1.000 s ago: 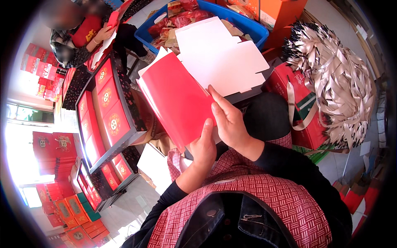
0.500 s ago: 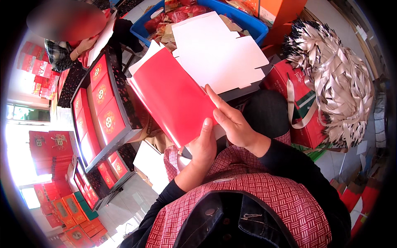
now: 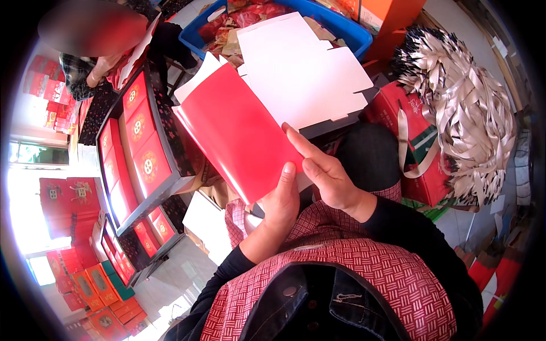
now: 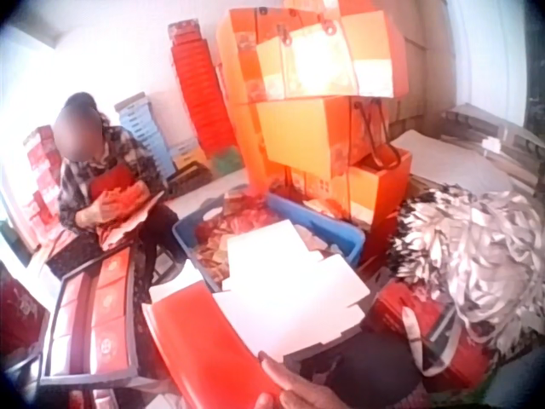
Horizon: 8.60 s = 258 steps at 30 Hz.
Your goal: The person folds flat white cardboard pieces into small boxes and inserts red decorative inserts with gold patterns. They then place the completed boxes into a larger black tray. The process is repeated multiple times.
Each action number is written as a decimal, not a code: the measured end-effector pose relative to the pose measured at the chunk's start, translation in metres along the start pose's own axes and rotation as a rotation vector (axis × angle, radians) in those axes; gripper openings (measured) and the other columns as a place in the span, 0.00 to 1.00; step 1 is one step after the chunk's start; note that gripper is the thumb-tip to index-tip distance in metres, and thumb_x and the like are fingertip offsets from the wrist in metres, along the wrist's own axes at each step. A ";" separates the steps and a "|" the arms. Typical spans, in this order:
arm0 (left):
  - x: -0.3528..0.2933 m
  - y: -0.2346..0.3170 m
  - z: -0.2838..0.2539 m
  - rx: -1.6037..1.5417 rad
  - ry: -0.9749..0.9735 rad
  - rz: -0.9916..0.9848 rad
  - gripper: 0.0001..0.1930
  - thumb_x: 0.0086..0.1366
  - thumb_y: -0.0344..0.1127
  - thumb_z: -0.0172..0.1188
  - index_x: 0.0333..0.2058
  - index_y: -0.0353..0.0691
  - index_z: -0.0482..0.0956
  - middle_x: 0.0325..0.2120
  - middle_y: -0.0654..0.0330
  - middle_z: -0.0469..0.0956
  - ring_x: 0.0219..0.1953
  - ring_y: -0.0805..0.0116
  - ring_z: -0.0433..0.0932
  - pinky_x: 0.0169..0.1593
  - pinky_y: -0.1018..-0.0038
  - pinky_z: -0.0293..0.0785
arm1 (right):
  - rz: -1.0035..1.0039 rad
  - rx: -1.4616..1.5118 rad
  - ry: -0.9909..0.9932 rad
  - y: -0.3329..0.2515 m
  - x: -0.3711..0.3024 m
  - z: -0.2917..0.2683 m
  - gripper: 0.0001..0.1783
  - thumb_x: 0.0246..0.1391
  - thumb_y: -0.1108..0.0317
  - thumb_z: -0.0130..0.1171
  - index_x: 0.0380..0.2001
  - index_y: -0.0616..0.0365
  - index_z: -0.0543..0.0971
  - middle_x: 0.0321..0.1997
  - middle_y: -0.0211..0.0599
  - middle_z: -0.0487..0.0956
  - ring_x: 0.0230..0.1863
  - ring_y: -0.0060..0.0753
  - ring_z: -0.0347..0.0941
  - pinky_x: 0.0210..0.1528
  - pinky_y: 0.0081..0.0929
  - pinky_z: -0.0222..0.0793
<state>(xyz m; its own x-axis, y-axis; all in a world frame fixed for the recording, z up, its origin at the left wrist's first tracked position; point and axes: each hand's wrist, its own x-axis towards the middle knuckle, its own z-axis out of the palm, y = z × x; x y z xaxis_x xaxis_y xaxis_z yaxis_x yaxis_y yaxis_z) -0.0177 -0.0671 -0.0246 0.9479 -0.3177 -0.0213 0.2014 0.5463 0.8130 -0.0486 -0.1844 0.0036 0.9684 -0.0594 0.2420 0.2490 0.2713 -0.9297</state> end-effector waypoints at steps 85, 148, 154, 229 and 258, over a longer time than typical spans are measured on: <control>0.047 0.105 -0.016 0.295 -0.464 0.171 0.29 0.64 0.17 0.47 0.61 0.35 0.49 0.62 0.48 0.54 0.63 0.57 0.61 0.63 0.63 0.62 | 0.170 -0.727 -0.591 -0.101 0.140 -0.014 0.13 0.48 0.73 0.64 0.40 0.61 0.83 0.38 0.39 0.83 0.38 0.30 0.79 0.42 0.23 0.73; 0.066 0.121 -0.027 0.614 -0.358 0.055 0.09 0.65 0.31 0.57 0.41 0.34 0.69 0.41 0.60 0.72 0.33 0.78 0.73 0.40 0.82 0.70 | -0.129 -0.641 0.060 -0.057 0.043 -0.016 0.06 0.59 0.72 0.56 0.37 0.63 0.73 0.42 0.39 0.76 0.44 0.30 0.74 0.46 0.22 0.69; 0.087 0.200 -0.005 1.122 -0.757 -0.063 0.16 0.63 0.30 0.58 0.49 0.34 0.71 0.33 0.57 0.79 0.27 0.76 0.77 0.33 0.81 0.72 | -0.151 -0.567 -0.213 -0.074 0.087 -0.006 0.10 0.59 0.67 0.56 0.39 0.62 0.73 0.40 0.40 0.76 0.42 0.30 0.74 0.43 0.24 0.70; -0.036 0.081 -0.034 0.449 -0.440 0.004 0.25 0.74 0.46 0.39 0.61 0.34 0.61 0.42 0.60 0.77 0.46 0.73 0.74 0.53 0.77 0.67 | 0.075 -0.239 0.100 -0.053 -0.077 -0.013 0.32 0.59 0.67 0.56 0.63 0.61 0.57 0.58 0.43 0.65 0.52 0.28 0.70 0.53 0.24 0.67; -0.005 0.081 -0.025 0.345 -0.352 0.069 0.12 0.69 0.32 0.52 0.47 0.34 0.75 0.50 0.57 0.70 0.51 0.68 0.70 0.56 0.73 0.66 | 0.622 -0.421 -0.572 -0.111 0.083 -0.018 0.15 0.58 0.65 0.59 0.46 0.61 0.80 0.40 0.36 0.81 0.42 0.19 0.74 0.47 0.21 0.69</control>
<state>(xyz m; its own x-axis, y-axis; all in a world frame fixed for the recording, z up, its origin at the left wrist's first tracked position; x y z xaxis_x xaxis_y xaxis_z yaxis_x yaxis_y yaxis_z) 0.0003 -0.0016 0.0265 0.8033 -0.5647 0.1892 -0.0091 0.3060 0.9520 0.0047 -0.2371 0.1222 0.8042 0.4904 -0.3358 -0.2194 -0.2801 -0.9346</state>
